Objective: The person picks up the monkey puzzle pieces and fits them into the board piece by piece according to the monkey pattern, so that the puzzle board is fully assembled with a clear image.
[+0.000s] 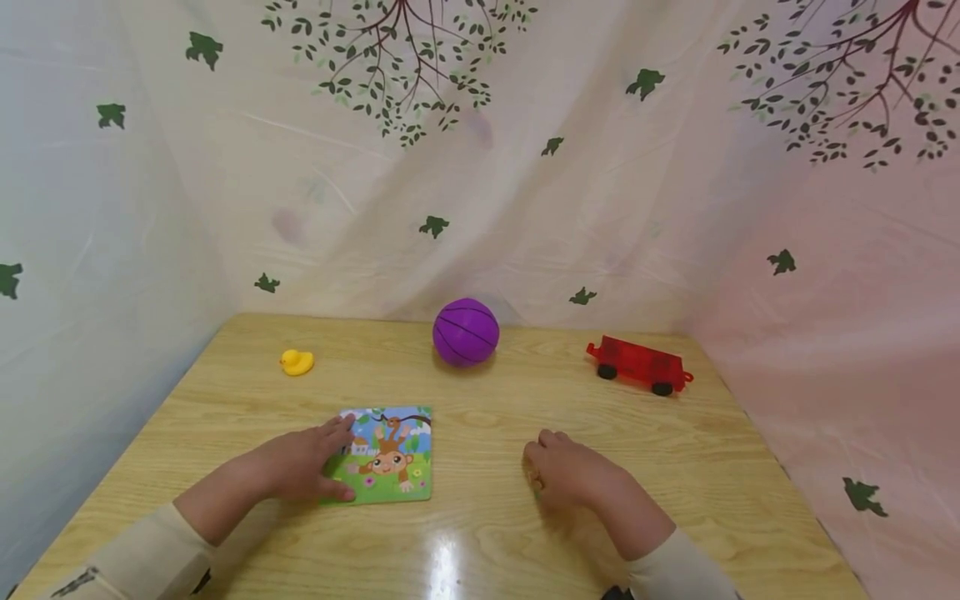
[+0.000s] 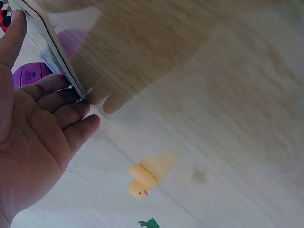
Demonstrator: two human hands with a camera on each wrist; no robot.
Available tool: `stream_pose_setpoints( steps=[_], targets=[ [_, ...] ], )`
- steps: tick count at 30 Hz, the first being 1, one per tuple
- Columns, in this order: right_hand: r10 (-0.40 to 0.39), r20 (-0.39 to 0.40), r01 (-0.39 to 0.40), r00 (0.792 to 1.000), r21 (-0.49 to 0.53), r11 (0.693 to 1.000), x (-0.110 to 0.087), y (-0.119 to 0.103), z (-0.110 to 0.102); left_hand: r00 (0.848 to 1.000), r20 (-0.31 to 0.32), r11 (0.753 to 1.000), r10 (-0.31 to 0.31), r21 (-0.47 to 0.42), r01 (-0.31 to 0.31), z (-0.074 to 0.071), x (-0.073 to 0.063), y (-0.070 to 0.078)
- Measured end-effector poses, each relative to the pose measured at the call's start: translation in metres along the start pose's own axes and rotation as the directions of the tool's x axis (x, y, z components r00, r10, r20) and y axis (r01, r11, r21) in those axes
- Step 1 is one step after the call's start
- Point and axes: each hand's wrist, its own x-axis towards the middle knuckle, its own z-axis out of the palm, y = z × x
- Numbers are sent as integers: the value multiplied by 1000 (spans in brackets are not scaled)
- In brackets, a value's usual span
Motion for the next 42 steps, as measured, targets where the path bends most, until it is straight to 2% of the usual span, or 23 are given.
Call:
stream_pose_setpoints(
  steps=[9, 20, 27, 34, 42],
  targets=[
    [-85, -53, 86, 995, 18, 996, 6, 2, 3, 1000, -3, 1000, 3, -15, -3, -1, -2, 1],
    [-216, -81, 212, 973, -62, 975, 27, -22, 12, 1000, 0, 999, 21, -30, -21, 1, -2, 0],
    [-266, -89, 256, 960, -110, 960, 48, -50, 11, 1000, 4, 999, 16, -28, -16, 1, -1, -1],
    [-360, -109, 339, 927, -173, 925, 76, -90, 9, 1000, 2, 1000, 0, -26, 0, 2, 1, -2],
    [-364, -76, 340, 928, -226, 913, 98, -113, 14, 1000, 0, 999, -13, -36, 13, 2, 1, -1]
  ],
)
